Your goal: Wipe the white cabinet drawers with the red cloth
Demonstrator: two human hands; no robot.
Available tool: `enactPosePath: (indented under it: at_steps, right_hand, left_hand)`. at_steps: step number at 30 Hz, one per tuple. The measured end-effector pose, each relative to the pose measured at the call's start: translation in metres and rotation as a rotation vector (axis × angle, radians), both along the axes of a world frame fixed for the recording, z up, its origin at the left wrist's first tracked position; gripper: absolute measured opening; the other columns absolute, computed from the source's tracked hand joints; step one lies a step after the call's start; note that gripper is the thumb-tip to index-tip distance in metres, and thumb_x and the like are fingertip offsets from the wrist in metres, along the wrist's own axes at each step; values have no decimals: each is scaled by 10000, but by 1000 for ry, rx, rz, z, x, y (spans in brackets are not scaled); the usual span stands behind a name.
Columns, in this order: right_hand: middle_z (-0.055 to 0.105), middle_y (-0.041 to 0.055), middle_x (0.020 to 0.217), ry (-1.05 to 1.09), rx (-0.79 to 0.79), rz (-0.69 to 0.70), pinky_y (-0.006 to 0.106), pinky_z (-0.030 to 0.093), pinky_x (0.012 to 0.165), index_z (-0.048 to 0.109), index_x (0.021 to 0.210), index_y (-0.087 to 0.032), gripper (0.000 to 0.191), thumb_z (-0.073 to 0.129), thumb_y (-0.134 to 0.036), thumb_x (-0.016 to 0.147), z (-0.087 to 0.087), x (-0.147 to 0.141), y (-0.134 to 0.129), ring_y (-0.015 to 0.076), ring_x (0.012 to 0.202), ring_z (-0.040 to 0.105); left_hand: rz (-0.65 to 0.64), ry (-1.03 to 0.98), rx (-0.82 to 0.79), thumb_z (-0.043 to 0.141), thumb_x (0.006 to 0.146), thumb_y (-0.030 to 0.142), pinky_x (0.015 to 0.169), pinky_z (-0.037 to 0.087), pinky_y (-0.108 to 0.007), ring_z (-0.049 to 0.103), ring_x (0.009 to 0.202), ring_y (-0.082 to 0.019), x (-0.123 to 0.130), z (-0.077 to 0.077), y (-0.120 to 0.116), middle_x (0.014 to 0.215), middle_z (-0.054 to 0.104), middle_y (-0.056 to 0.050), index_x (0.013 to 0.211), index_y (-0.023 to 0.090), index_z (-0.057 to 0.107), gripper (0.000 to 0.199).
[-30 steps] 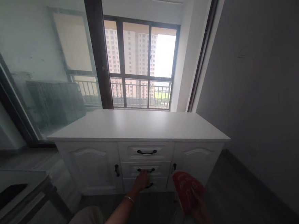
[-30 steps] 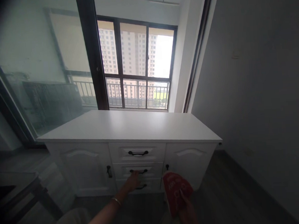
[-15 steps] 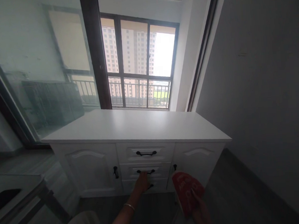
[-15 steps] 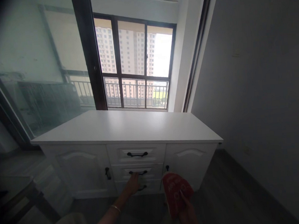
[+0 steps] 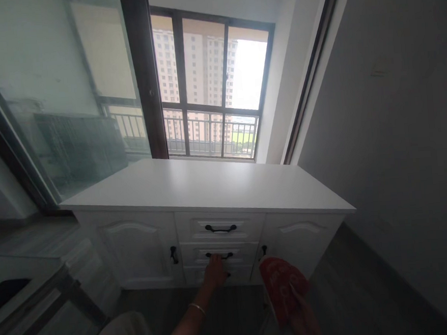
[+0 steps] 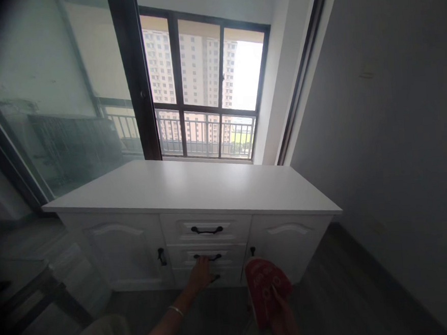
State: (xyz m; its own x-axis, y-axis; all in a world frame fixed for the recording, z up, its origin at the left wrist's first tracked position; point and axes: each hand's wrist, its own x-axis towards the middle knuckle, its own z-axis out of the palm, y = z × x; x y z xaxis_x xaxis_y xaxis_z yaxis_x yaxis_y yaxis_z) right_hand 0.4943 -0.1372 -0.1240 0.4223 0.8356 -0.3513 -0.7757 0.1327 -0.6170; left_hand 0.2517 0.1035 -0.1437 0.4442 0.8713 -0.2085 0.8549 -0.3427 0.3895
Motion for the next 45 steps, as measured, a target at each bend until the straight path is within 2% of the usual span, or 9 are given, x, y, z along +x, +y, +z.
enactPosePath:
  at_steps: [4,13,22,28,32,35,39,43,45]
  right_hand:
    - [846,61,1056,34,-53,-27,486,669,917,804,845,-310,400,1059,-406,552,5,-1,4,337,1100,803]
    - [844,65,1041,24,-26,-41,487,682,946,823,903,-301,390,1048,-347,588,7,3,1,299,999,817]
    - [833,72,1064,4,-72,-53,484,680,971,793,885,-308,411,1044,-374,566,10,11,-5,295,1019,804]
    - [826,59,1089,53,-115,-33,449,682,960,775,898,-305,336,940,-232,614,15,10,-8,271,1030,801]
    - [828,50,1021,107,-157,-22,463,674,979,773,869,-291,395,940,-166,534,18,13,-8,281,987,804]
    - [820,45,959,99,-182,-27,465,657,1006,750,825,-272,425,948,-134,475,20,15,-9,284,974,801]
    - [818,37,986,32,-196,23,481,643,1036,727,827,-268,393,929,-151,511,15,13,-8,288,1020,794]
    - [824,36,1026,-89,-163,58,414,664,964,756,911,-265,386,960,-227,586,6,-5,12,258,986,797]
    - [828,53,1024,-164,-119,105,378,670,874,776,926,-261,402,989,-261,585,3,-24,36,249,922,799]
  left_hand:
    - [6,23,11,622,862,281,1276,426,-505,456,1570,-383,-6,-5,-22,1645,541,-212,1533,110,591,694]
    - [24,-24,-73,566,829,268,1378,319,-548,319,1673,-399,-49,-62,-141,1738,482,-135,1659,172,508,838]
    - [18,31,-228,551,770,214,1369,327,-484,305,1686,-357,-73,-68,-197,1781,399,-161,1681,75,455,927]
    - [87,-32,-201,558,779,193,1375,321,-549,357,1662,-372,-68,-54,-204,1752,459,-159,1637,108,523,863]
    - [43,-342,-243,580,822,209,1369,353,-482,483,1594,-299,-91,-35,-202,1667,582,-101,1561,239,623,741]
    - [35,-536,-207,517,946,325,1286,469,-468,655,1418,-274,-128,-14,-192,1475,735,-98,1364,282,757,484]
    - [194,-578,5,500,990,447,1176,566,-506,749,1236,-295,-201,16,-162,1245,826,-96,1149,282,817,391]
    - [464,-399,240,520,956,359,1157,572,-514,747,1232,-315,-265,36,-137,1219,824,-89,1121,250,798,341]
    - [484,-263,282,519,957,287,1173,552,-492,725,1273,-313,-278,40,-133,1260,812,-80,1141,246,795,335]
